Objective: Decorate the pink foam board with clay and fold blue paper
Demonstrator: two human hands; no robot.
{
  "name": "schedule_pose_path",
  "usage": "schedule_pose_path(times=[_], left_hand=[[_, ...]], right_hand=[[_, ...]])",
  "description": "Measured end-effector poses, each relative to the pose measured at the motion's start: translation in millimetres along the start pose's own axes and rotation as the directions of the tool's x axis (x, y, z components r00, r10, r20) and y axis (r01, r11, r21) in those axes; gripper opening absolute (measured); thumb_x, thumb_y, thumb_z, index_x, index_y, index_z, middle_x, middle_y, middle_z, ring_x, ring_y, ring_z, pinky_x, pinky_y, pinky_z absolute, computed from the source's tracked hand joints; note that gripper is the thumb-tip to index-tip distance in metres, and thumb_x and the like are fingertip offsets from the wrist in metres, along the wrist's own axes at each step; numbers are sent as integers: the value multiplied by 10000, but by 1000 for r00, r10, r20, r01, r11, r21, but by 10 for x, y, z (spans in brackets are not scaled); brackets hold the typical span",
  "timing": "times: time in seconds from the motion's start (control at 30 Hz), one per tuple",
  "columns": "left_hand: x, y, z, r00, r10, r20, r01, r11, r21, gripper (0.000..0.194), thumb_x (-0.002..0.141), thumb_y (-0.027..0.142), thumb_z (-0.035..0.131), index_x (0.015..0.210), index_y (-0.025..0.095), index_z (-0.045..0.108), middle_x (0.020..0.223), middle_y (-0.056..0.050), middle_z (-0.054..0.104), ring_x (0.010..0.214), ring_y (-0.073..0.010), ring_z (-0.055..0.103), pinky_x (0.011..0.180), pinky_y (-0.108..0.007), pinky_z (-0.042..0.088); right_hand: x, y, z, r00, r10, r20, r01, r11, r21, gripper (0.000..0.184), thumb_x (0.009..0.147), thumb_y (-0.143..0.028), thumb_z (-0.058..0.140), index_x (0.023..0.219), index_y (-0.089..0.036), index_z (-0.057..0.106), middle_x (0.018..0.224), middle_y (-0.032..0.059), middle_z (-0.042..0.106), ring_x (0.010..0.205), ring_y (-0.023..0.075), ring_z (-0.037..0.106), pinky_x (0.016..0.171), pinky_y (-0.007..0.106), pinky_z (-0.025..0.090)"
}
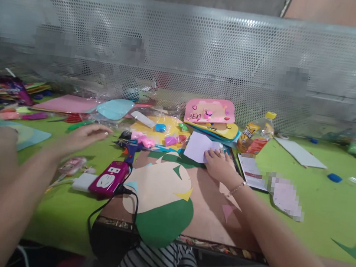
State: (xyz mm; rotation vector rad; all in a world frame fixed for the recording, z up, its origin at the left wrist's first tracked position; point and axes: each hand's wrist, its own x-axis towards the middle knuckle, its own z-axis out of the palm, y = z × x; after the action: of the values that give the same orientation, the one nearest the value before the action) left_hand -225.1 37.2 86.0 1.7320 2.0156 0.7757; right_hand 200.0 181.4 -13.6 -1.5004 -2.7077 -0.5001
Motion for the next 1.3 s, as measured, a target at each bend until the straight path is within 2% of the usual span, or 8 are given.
schedule_pose_path(times=[0.1, 0.2, 0.33, 0.5, 0.7, 0.93, 1.13, 1.3], left_hand=[[210, 271, 77, 973, 197, 124, -214, 966, 148, 340, 903, 384, 453, 1169, 211, 575, 1260, -27, 559, 1124, -207, 510, 979, -354, 357], [532, 482, 330, 906, 319, 279, -389, 887, 250, 302, 861, 299, 517, 1137, 214, 606, 1246, -22, 570, 1150, -202, 491, 1011, -324, 320], [965, 559, 755, 859, 346, 376, -478, 807, 348, 417, 827, 250, 560, 1228, 140, 539, 1299, -116, 518, 1193, -252, 469, 1005, -375, 345], [1188, 433, 1061, 834, 413, 365, -542, 736, 406, 560, 859, 321, 566, 1360, 148, 385, 1340, -144, 445, 1201, -277, 453, 984, -460, 362], [1221, 251, 1161, 847, 428, 315, -531, 719, 449, 485, 894, 295, 478, 1349, 139, 416, 1275, -157, 491, 1139, -259, 506, 936, -388, 405], [1299, 165, 1222, 851, 453, 265, -522, 684, 510, 331, 907, 319, 511, 1200, 168, 543, 1246, -108, 504, 1059, -236, 530, 890, -428, 432], [1292, 106, 1256, 834, 495, 243, -537, 629, 562, 210, 870, 287, 574, 1035, 164, 614, 1264, -87, 501, 1163, -264, 451, 971, -488, 354], [1277, 125, 1277, 829, 502, 248, -543, 612, 575, 156, 854, 260, 583, 953, 152, 636, 1195, -86, 538, 1095, -247, 489, 924, -455, 387]], right_hand=[[62, 79, -63, 1000, 25, 16, -25, 1000, 13, 435, 910, -273, 350, 1288, -110, 491, 1360, 233, 454, 1204, 371, 471, 982, 677, 252], [96, 123, -113, 998, 24, 51, -26, 999, 29, 462, 865, -354, 476, 1268, -130, 512, 1366, 237, 447, 1211, 399, 461, 971, 695, 246], [46, 15, -162, 998, -11, 58, 8, 998, 59, 559, 859, -443, 494, 1331, -147, 450, 1437, 213, 369, 1296, 393, 369, 986, 661, 270], [-21, -302, -335, 987, -159, -8, 159, 983, 92, 461, 911, -315, 405, 1364, -229, 407, 1495, 93, 315, 1342, 280, 322, 1062, 523, 262], [246, -613, -437, 932, -331, -145, 345, 935, 79, 342, 887, -212, 436, 1208, -174, 548, 1376, 124, 459, 1184, 258, 477, 1024, 439, 306], [604, -726, -305, 930, -342, -133, 349, 936, 35, 280, 875, -124, 426, 1111, -116, 576, 1127, 157, 584, 1073, 261, 512, 949, 406, 335], [656, -721, -248, 935, -335, -118, 339, 940, 20, 263, 890, -82, 391, 1078, -112, 573, 1049, 151, 599, 983, 238, 539, 856, 367, 371], [667, -748, -257, 945, -311, -96, 317, 947, 49, 239, 893, -98, 412, 1033, -128, 604, 1019, 132, 615, 965, 222, 555, 848, 349, 374]])
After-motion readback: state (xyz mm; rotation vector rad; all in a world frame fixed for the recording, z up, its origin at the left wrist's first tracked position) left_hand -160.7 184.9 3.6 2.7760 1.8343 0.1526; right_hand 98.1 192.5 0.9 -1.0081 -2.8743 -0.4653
